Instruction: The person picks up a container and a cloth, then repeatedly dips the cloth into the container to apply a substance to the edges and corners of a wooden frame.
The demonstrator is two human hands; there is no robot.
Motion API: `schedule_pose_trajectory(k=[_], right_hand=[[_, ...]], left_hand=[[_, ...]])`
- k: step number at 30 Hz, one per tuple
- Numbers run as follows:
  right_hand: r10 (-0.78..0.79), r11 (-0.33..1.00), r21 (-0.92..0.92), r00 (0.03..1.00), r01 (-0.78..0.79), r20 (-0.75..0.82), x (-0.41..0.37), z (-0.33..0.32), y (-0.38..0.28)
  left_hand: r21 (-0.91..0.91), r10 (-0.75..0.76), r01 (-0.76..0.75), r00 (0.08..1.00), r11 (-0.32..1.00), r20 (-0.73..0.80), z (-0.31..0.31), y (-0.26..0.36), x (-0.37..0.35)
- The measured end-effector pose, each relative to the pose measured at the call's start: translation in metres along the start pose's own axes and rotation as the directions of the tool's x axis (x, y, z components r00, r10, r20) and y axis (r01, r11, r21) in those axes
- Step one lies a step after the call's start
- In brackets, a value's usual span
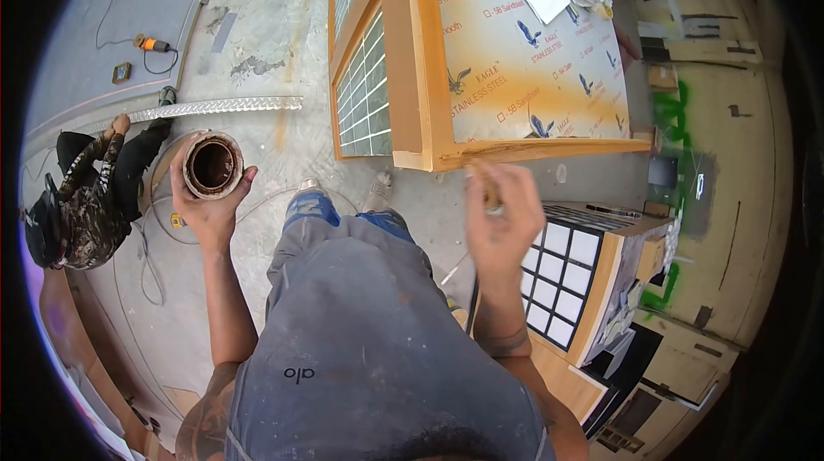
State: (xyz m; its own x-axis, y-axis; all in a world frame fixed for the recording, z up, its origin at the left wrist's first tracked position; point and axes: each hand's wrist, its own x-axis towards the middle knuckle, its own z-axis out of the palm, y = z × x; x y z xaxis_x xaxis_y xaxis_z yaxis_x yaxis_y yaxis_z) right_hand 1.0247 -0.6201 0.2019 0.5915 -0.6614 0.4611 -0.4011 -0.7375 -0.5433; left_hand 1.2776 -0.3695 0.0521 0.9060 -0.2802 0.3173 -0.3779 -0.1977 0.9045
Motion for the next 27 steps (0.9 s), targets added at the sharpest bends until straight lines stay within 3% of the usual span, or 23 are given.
schedule_pose_trajectory(k=[7,16,19,22,27], right_hand=[[-0.031,0.999,-0.011,0.999,0.031,-0.021,-0.003,0.02,-0.005],[0.138,0.905,-0.372,0.97,-0.205,-0.201,0.016,-0.041,0.078],[0.081,0.991,-0.101,0.992,-0.091,-0.101,0.018,-0.026,0.041],[0.078,0.996,0.042,0.997,-0.078,0.011,0.013,-0.003,-0.004],[0.01,0.999,0.039,0.999,-0.012,0.039,0.015,0.014,-0.009]], left_hand=[[-0.006,0.014,-0.014,1.0,1.0,0.0,0.001,0.004,0.004],[0.004,0.008,-0.008,1.0,1.0,-0.008,-0.002,0.002,0.0],[-0.012,-0.005,0.004,1.0,1.0,-0.01,-0.003,0.003,-0.001],[-0.009,-0.021,0.021,1.0,1.0,-0.006,-0.003,0.003,0.001],[-0.015,-0.05,0.05,0.999,0.999,0.005,-0.003,0.002,-0.001]])
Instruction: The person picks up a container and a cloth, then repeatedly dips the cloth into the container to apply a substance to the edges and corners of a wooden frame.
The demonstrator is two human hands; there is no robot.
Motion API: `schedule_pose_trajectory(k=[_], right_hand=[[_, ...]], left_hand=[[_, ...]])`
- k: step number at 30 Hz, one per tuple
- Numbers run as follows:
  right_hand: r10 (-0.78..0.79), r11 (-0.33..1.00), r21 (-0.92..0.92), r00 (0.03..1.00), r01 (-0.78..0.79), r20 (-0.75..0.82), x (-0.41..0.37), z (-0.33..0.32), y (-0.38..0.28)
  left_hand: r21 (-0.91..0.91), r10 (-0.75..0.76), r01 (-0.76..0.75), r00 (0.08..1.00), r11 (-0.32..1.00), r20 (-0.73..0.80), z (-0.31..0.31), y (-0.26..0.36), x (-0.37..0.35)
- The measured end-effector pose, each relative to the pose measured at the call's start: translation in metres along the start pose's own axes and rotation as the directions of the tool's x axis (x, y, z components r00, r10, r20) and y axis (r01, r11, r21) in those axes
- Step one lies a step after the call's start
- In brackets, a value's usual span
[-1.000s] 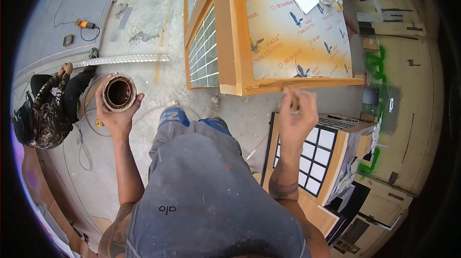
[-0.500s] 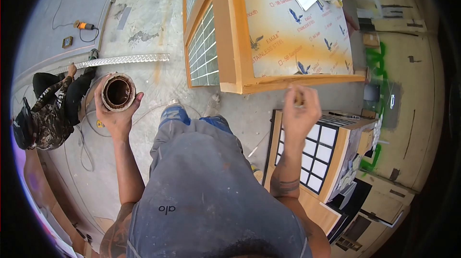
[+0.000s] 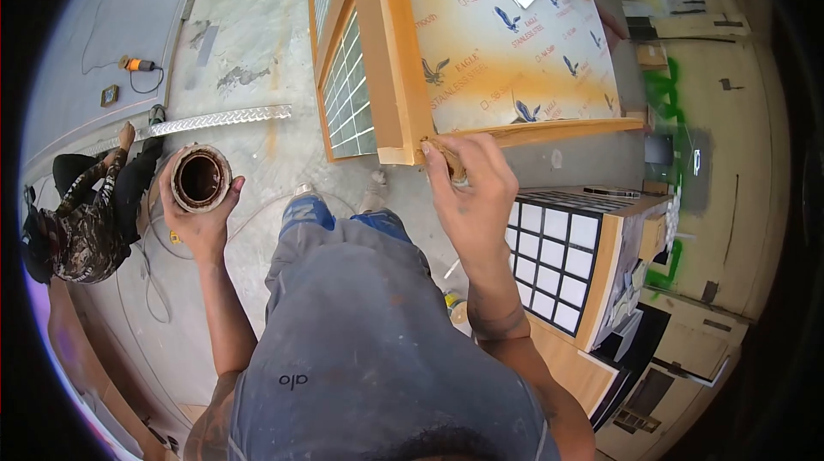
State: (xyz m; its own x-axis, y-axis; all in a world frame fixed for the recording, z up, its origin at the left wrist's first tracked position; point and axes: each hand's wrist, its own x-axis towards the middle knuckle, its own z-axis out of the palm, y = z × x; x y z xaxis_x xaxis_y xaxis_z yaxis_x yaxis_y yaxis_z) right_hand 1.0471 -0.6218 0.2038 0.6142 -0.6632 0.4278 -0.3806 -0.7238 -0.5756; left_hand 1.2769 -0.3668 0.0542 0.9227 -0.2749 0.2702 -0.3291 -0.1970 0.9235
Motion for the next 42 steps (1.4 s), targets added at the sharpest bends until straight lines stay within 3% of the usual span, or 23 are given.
schedule_pose_trajectory(k=[5,8,21,33,42], right_hand=[[0.036,0.998,-0.048,0.999,-0.037,-0.029,0.003,-0.01,0.017],[0.134,0.987,-0.086,0.989,-0.139,-0.061,0.007,-0.021,0.027],[0.126,0.95,-0.247,0.959,-0.19,-0.252,0.021,-0.073,0.113],[0.243,0.888,-0.291,0.901,-0.355,-0.359,0.045,-0.144,0.208],[0.177,0.858,-0.374,0.888,-0.351,-0.425,0.069,-0.198,0.304]], left_hand=[[0.004,0.02,-0.02,1.0,1.0,0.006,0.0,0.003,-0.001],[0.012,0.029,-0.029,1.0,1.0,0.002,0.0,0.003,-0.002],[0.031,0.014,-0.013,1.0,0.999,-0.012,0.009,0.001,-0.011],[0.093,0.004,0.001,0.999,0.996,-0.054,0.028,0.018,-0.028],[0.142,-0.002,0.021,0.991,0.99,-0.136,0.042,0.02,-0.04]])
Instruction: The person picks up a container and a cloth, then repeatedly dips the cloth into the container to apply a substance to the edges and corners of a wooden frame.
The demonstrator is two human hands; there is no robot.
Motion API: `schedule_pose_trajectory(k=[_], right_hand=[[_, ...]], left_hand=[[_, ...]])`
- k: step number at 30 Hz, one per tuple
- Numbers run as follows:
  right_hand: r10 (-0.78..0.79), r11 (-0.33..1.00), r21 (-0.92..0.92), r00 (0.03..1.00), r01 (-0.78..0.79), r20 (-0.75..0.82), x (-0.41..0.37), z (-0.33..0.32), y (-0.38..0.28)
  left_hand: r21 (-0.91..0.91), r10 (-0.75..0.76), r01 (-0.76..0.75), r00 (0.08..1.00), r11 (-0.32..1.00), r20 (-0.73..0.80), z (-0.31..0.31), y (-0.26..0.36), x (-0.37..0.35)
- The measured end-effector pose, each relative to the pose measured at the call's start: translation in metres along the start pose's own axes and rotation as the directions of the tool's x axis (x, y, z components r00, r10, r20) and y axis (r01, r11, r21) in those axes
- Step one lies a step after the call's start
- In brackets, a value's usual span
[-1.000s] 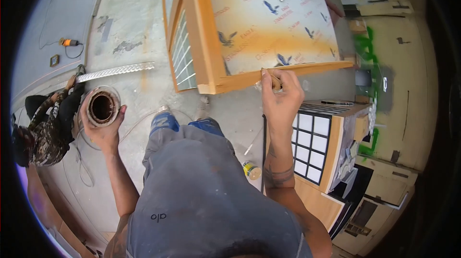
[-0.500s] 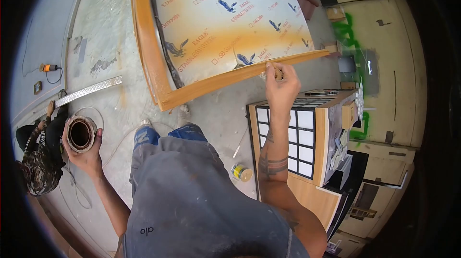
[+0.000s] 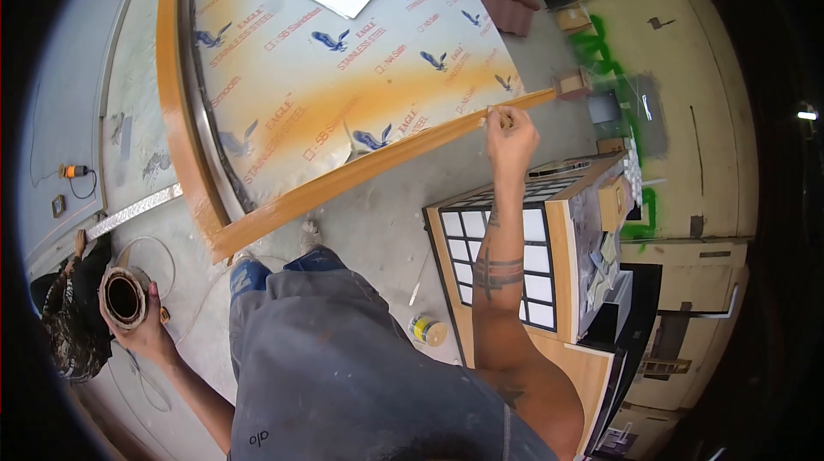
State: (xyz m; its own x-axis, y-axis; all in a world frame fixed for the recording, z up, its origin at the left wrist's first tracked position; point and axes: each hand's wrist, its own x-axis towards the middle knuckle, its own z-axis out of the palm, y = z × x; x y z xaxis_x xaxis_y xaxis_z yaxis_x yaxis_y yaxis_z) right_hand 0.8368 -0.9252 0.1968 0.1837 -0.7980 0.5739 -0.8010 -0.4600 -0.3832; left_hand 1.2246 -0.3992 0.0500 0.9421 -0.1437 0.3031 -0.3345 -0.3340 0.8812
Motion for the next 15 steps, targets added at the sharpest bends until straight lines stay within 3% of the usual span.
schedule_pose_trajectory(k=[6,15], right_hand=[[0.052,0.999,-0.005,0.998,-0.052,-0.028,0.043,0.008,0.074],[0.082,0.975,-0.199,0.993,-0.098,-0.087,0.107,0.007,0.167]], left_hand=[[0.004,-0.029,0.029,0.997,1.0,-0.065,0.019,0.021,-0.014],[-0.057,-0.059,0.053,0.992,0.997,-0.109,0.038,0.042,-0.037]])
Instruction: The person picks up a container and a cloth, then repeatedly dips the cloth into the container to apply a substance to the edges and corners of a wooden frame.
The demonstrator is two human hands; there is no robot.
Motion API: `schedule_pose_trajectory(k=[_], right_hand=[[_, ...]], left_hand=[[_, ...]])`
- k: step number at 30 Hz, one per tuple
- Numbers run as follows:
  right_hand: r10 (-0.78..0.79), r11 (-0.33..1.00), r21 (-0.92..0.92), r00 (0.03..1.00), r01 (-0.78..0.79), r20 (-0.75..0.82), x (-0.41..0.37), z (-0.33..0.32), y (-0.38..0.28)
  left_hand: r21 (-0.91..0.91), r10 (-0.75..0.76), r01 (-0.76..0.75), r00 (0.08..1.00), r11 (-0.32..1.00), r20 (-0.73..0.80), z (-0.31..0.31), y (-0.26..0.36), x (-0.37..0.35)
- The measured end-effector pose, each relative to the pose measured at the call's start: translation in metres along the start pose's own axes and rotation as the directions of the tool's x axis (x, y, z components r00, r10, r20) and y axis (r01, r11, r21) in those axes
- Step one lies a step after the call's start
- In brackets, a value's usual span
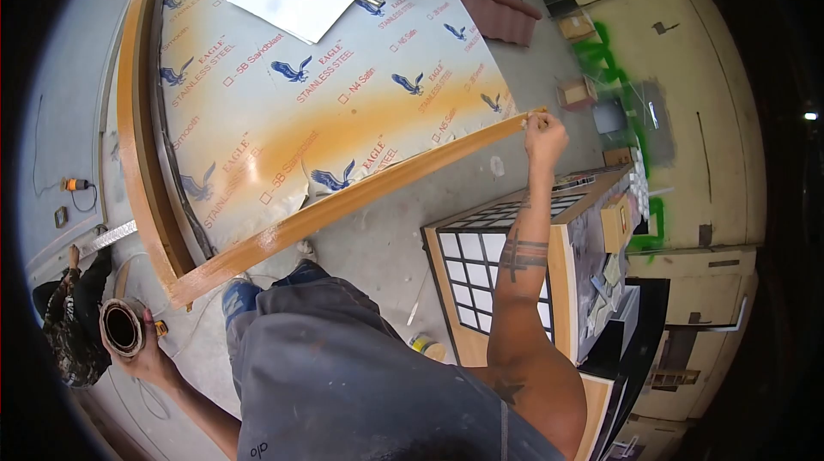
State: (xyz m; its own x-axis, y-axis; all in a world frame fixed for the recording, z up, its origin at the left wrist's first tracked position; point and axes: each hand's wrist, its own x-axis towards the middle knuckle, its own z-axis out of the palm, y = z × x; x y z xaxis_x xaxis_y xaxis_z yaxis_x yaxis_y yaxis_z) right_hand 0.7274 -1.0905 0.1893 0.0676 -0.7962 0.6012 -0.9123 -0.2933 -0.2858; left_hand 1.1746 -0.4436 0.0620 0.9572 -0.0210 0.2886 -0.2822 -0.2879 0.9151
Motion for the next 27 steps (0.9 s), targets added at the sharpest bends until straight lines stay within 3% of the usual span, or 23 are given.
schedule_pose_trajectory(k=[6,9,12,15,21,27], right_hand=[[0.124,0.991,-0.045,0.992,-0.122,0.034,0.046,0.011,0.048],[0.127,0.975,-0.187,0.991,-0.118,0.039,0.069,0.013,0.069],[0.128,0.981,-0.144,0.992,-0.13,-0.02,0.083,0.006,0.084],[0.086,0.996,-0.028,0.996,-0.085,0.014,0.084,-0.005,0.077],[0.086,0.995,-0.057,0.979,-0.076,0.182,0.07,-0.005,0.058],[-0.046,0.997,-0.051,0.984,0.056,0.17,0.063,0.003,0.061]], left_hand=[[0.042,-0.024,0.026,0.999,0.999,-0.048,0.011,0.015,-0.01],[0.077,-0.015,0.02,0.998,0.997,-0.058,0.013,0.016,-0.013],[0.073,-0.015,0.019,0.998,0.997,-0.066,0.016,0.018,-0.015],[0.023,-0.032,0.033,0.997,0.999,-0.073,0.012,0.013,-0.015],[0.062,-0.049,0.05,0.998,0.997,-0.03,0.014,0.016,-0.01],[0.059,-0.033,0.034,0.999,0.998,-0.017,0.016,0.013,-0.003]])
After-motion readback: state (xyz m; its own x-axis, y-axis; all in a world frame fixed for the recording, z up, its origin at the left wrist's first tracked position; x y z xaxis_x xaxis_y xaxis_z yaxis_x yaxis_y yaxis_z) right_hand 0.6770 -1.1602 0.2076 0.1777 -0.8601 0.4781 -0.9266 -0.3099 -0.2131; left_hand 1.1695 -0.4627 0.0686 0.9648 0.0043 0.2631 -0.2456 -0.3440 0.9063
